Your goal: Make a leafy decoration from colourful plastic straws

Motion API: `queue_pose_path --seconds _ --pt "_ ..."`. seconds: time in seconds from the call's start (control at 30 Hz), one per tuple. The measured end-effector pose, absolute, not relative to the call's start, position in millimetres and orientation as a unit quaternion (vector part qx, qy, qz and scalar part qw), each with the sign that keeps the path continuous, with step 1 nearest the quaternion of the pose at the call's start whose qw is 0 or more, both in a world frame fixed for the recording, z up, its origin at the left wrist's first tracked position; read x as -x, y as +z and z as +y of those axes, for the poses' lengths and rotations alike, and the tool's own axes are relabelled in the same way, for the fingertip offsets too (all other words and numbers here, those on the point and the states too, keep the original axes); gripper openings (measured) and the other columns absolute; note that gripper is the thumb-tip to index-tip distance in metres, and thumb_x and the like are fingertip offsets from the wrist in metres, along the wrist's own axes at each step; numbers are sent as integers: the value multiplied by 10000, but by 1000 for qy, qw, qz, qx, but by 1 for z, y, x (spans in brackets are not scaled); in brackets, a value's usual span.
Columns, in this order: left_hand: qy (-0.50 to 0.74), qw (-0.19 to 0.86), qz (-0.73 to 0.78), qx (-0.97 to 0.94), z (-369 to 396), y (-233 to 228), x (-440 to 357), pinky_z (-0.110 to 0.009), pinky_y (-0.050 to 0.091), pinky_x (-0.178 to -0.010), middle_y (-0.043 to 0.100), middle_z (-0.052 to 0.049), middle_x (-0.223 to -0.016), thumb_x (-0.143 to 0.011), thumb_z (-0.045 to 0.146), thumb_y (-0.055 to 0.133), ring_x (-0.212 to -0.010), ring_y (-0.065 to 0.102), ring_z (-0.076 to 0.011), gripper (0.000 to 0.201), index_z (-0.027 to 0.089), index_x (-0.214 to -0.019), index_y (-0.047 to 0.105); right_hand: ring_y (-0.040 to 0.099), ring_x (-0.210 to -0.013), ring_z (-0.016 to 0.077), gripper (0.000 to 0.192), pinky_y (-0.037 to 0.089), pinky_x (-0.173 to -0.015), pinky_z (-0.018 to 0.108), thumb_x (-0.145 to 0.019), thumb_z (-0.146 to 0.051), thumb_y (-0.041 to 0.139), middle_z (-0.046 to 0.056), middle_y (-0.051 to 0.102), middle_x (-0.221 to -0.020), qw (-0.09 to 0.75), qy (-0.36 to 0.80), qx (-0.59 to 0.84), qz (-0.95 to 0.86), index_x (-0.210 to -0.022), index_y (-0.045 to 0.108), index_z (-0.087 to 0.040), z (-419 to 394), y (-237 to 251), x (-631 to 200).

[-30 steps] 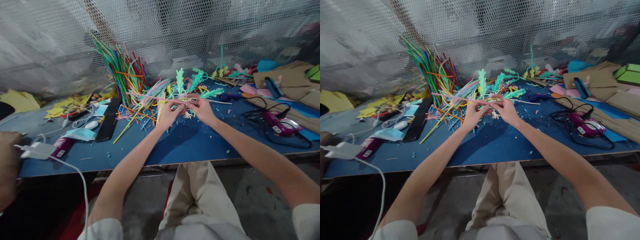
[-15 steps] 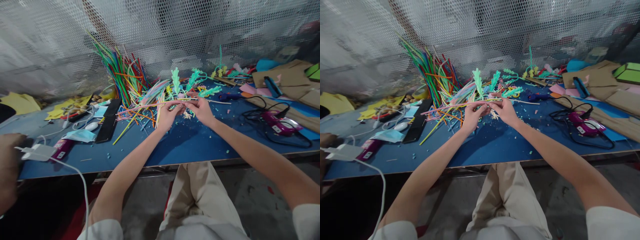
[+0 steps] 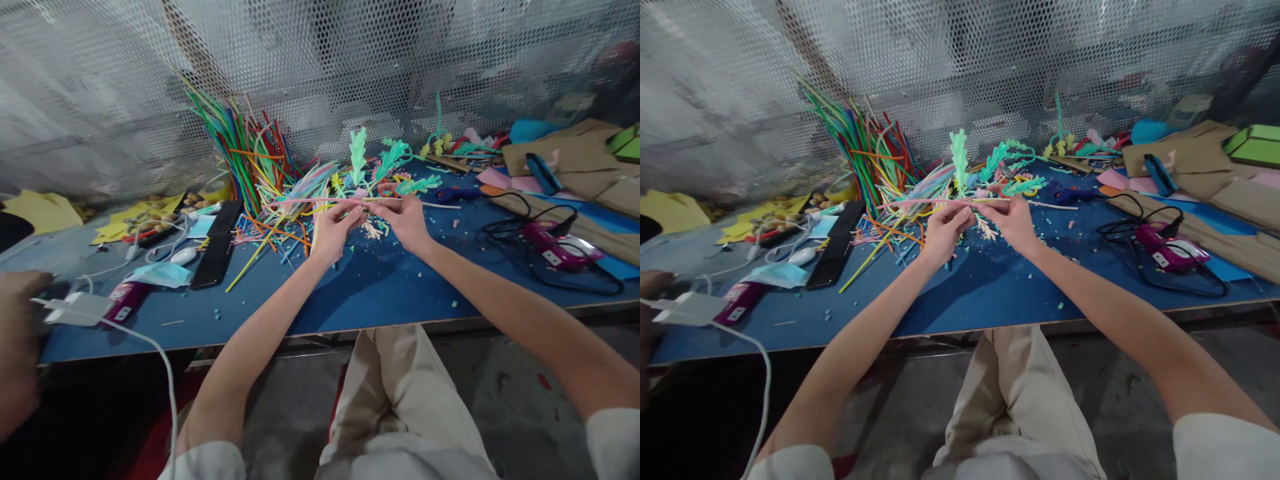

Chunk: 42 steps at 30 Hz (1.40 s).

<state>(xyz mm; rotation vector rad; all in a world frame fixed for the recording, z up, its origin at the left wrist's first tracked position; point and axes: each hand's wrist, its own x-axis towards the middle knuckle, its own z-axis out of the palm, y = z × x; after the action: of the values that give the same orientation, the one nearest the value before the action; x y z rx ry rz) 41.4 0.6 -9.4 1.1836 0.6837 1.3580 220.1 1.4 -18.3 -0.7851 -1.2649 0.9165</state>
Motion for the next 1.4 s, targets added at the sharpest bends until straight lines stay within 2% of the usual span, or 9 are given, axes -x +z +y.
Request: queue_pose_path --seconds 0.1,0.23,0.3,0.5,0.7,0.93,1.13,1.3,1.4 --pt "577 591 301 -477 -3 -6 -44 -331 642 -923 809 -40 -952 -743 379 1001 -831 754 -151 326 191 -953 839 821 -1079 274 332 629 -1078 449 -796 -491 920 24 869 -994 638 394 345 -565 -986 786 -254 2 -20 -221" --pt "575 618 299 -445 -3 -7 -44 -296 627 -881 787 -28 -911 -815 315 960 -813 726 -123 227 181 -929 817 840 -976 255 573 648 -1045 451 -759 -522 952 2 865 -911 638 432 330 -545 -1223 720 -280 1 -21 -219" --pt "576 620 292 -445 -3 -8 -44 -259 611 -825 777 -27 -893 -839 327 944 -799 705 -107 215 174 -924 818 843 -954 247 617 649 -1052 447 -755 -519 960 -1 864 -898 640 443 319 -540 -1261 698 -283 0 -20 -217" --pt "572 609 287 -468 -3 -6 -42 -198 563 -693 791 -39 -944 -777 433 985 -773 670 -92 337 182 -951 844 831 -1009 244 459 658 -1050 445 -794 -573 927 27 864 -993 635 446 286 -562 -1104 770 -273 -1 -17 -217" --pt "546 598 303 -501 -3 -4 -39 -237 552 -654 760 -42 -861 -774 495 970 -744 655 -124 361 194 -923 837 801 -1055 248 412 636 -1088 474 -777 -637 918 18 842 -996 617 442 312 -571 -946 809 -277 1 -22 -220" --pt "526 602 300 -521 -5 6 -36 -251 521 -624 666 -35 -758 -794 503 956 -693 594 -119 360 180 -884 823 768 -1168 270 403 607 -1136 490 -745 -643 937 7 845 -1056 592 462 308 -584 -943 838 -306 4 -22 -225" --pt "513 575 308 -558 -6 5 -35 -240 522 -635 689 -23 -772 -780 561 950 -697 610 -117 411 189 -903 825 776 -1006 252 419 635 -1020 464 -711 -610 970 22 818 -941 596 451 316 -585 -900 800 -277 1 -16 -225" --pt "515 499 341 -608 -11 4 -39 -273 543 -666 735 -28 -766 -826 577 901 -694 652 -144 406 193 -932 823 749 -886 204 555 647 -869 375 -604 -614 1018 1 792 -916 604 451 332 -567 -949 751 -270 -2 -13 -223" --pt "517 449 355 -637 -17 7 -43 -299 523 -626 720 -30 -715 -861 558 869 -624 618 -150 381 184 -916 825 747 -812 210 534 648 -836 380 -641 -659 982 3 778 -828 576 467 354 -569 -929 770 -261 -3 -14 -220"
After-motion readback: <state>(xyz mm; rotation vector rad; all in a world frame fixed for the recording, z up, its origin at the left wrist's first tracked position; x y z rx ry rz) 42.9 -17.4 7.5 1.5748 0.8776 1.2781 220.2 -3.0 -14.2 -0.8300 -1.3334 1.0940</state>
